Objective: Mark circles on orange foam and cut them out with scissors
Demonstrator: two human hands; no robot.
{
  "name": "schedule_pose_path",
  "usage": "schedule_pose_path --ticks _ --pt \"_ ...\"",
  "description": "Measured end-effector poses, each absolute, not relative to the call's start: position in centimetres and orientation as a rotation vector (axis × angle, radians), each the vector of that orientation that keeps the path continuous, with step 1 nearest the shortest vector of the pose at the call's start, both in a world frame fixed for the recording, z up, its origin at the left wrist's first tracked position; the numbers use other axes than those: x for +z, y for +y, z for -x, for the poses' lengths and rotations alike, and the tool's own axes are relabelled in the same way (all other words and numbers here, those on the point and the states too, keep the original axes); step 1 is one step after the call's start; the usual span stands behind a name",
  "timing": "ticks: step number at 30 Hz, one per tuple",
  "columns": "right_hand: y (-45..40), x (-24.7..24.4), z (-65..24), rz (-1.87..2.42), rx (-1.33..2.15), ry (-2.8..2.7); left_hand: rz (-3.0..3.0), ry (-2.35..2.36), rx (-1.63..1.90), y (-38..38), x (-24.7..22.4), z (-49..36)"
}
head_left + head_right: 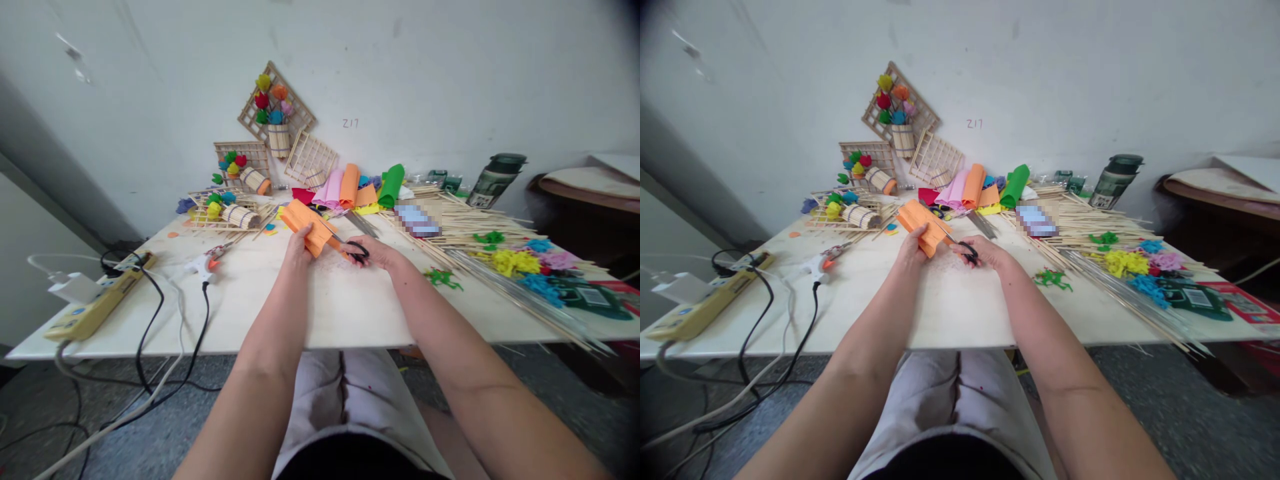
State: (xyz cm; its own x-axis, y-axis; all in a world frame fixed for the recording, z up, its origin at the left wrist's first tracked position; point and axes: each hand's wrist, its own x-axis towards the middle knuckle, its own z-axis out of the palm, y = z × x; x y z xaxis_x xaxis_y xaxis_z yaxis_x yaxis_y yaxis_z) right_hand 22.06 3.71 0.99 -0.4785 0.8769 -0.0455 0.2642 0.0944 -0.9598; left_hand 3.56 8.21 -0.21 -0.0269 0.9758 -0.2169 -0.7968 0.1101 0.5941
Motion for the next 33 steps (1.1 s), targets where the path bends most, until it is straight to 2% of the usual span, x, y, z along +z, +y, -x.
schedule_pose_path --ticks 18,33 --pt "3.55 1.2 -21.52 1.105 1.51 -1.667 -0.328 0.691 1.469 7.85 0.22 -3.56" --pt "3.66 1.11 -21.27 1.045 1.444 -1.701 -0.33 0.695 1.478 7.91 0.32 -3.51"
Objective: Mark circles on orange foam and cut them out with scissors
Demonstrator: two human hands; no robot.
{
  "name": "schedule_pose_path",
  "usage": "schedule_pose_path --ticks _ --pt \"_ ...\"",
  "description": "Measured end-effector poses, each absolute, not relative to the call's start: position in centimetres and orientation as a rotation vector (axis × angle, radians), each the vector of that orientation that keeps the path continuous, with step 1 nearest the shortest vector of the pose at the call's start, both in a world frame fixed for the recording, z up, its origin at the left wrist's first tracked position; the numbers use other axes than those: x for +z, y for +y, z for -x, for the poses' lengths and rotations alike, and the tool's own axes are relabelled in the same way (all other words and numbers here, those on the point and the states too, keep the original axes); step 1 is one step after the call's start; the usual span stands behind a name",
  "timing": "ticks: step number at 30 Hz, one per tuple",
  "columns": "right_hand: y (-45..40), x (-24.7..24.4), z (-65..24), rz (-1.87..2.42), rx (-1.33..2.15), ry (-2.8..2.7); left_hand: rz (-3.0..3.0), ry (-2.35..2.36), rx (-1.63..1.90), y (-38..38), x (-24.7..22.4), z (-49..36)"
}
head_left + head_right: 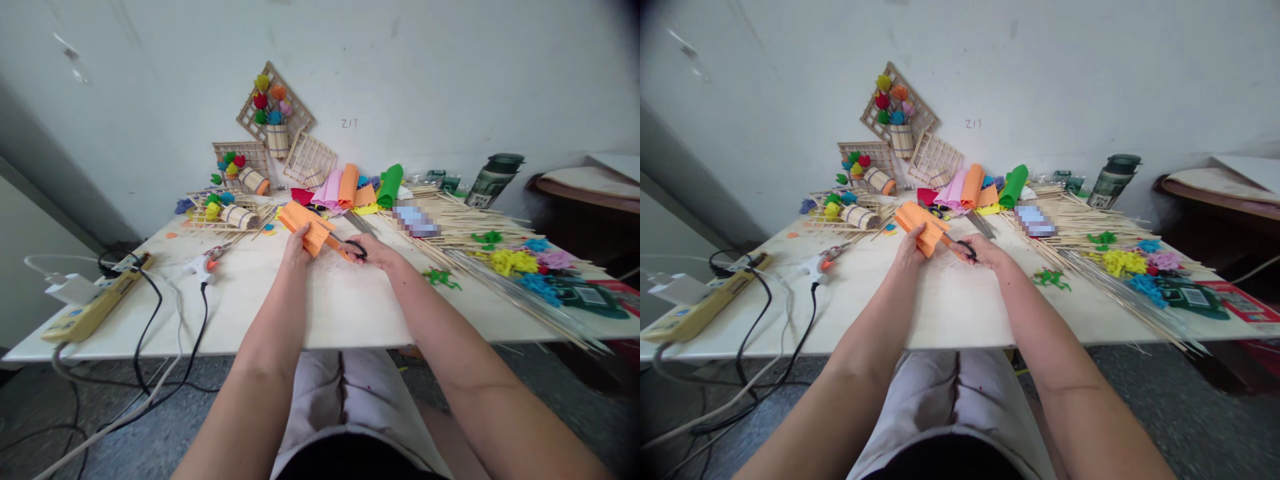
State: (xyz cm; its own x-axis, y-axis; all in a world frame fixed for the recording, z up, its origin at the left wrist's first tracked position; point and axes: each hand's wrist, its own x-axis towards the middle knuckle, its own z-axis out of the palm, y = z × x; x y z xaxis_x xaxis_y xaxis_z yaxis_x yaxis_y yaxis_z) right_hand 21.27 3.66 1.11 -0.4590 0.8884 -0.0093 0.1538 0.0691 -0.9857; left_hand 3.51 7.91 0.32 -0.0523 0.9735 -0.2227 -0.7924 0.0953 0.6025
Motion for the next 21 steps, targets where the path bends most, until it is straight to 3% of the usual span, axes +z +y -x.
schedule_pose_path --ticks 21 --pt "4.2 0.16 -21.29 1.012 1.396 -1.712 -0.291 0.723 1.494 7.47 0.77 -3.82"
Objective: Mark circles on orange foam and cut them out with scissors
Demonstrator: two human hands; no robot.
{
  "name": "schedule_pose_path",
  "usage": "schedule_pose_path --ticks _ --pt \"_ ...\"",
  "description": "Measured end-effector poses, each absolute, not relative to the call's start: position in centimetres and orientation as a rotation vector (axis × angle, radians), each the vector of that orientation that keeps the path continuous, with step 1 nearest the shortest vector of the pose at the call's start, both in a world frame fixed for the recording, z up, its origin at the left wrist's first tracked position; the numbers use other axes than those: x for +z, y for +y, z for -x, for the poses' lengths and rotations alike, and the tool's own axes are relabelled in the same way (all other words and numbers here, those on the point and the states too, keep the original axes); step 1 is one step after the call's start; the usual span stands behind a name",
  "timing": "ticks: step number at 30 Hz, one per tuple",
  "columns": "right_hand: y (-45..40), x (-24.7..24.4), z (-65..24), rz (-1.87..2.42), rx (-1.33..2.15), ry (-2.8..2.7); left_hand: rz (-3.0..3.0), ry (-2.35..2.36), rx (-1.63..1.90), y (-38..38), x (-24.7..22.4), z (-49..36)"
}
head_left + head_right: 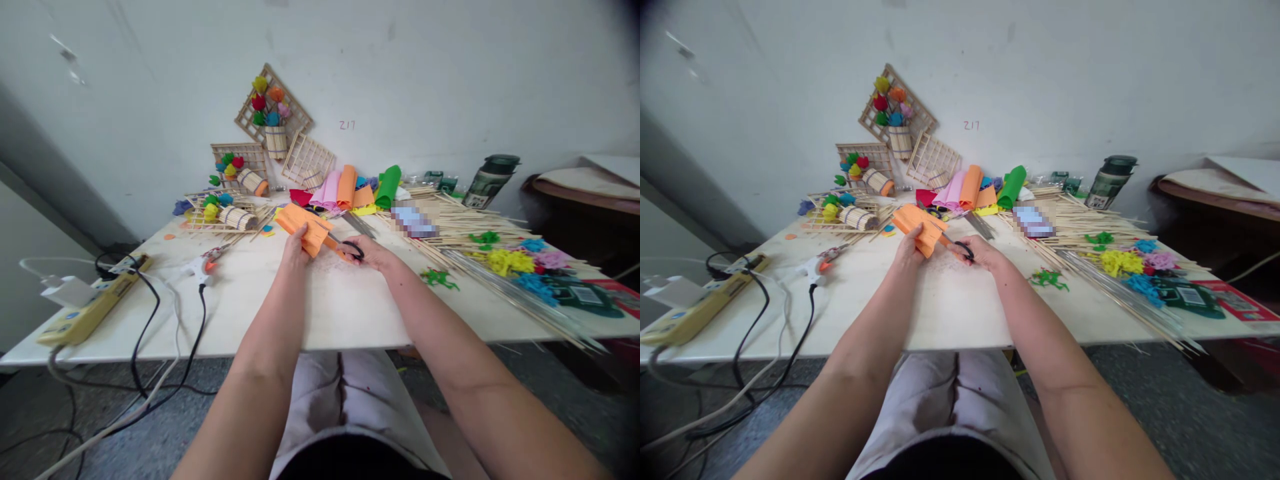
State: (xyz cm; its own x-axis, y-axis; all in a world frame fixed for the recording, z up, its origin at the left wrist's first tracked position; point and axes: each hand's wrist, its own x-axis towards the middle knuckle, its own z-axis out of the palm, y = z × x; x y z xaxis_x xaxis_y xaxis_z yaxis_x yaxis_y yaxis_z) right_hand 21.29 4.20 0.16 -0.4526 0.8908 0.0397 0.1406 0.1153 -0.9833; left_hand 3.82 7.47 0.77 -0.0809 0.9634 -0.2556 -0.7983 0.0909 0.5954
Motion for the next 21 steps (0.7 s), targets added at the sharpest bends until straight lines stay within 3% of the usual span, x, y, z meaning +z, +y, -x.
schedule_pose_path --ticks 21 --pt "4.2 0.0 -21.0 1.043 1.396 -1.581 -0.409 0.714 1.453 7.9 -0.2 -4.4"
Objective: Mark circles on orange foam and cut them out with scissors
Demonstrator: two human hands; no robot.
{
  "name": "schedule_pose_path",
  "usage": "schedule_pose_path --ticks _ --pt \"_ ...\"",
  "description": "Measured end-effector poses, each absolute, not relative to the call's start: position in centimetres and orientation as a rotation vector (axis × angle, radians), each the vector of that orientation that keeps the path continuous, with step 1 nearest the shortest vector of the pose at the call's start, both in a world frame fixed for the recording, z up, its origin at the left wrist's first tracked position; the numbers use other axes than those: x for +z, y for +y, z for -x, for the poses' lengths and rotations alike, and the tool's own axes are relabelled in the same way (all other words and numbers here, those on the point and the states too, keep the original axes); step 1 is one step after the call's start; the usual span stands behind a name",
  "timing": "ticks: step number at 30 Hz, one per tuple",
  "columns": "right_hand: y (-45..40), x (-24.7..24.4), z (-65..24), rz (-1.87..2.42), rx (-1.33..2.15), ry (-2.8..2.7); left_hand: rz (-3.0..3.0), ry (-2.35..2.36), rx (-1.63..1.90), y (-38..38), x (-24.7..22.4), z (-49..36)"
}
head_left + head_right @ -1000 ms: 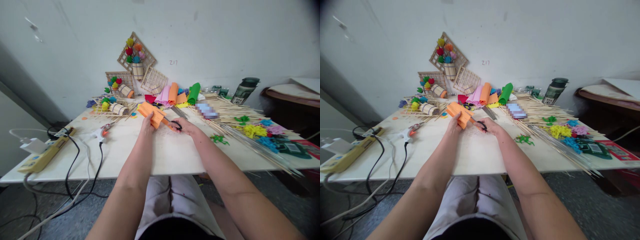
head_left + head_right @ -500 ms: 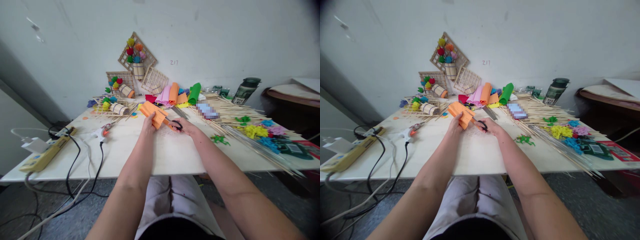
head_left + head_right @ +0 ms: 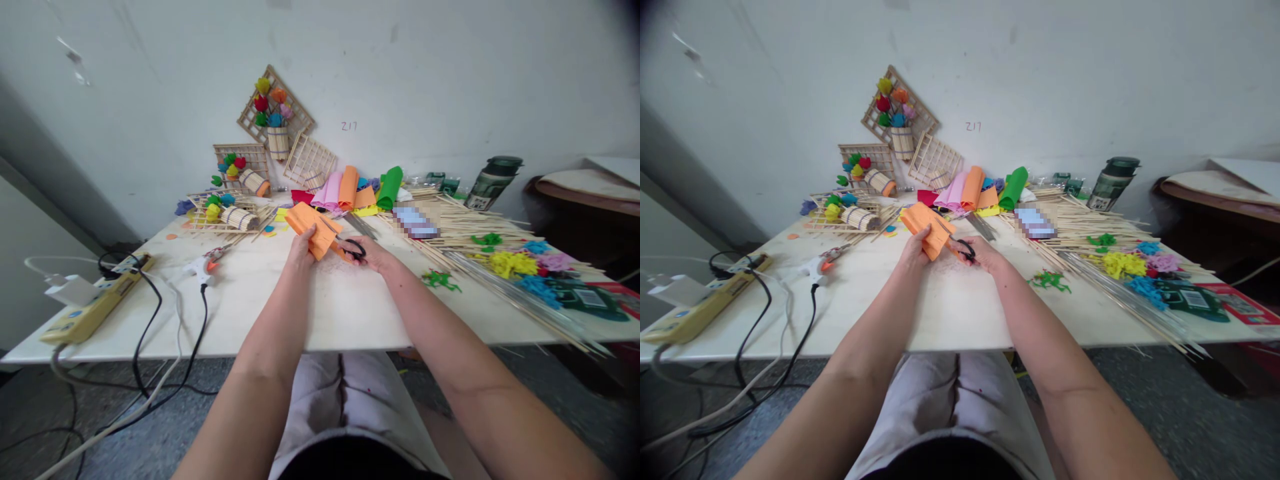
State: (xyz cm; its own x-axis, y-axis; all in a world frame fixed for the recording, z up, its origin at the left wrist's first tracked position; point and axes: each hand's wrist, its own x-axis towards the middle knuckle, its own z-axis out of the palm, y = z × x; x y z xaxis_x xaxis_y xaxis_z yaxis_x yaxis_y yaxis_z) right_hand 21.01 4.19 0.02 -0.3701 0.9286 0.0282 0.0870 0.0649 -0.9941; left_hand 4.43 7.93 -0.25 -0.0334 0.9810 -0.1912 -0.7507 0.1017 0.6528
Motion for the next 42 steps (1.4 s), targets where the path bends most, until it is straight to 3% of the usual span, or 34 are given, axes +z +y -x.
schedule_pose_path --ticks 42 --pt "4.12 -0.09 -20.5 0.998 1.389 -1.548 -0.383 0.73 1.454 7.84 0.08 -4.52"
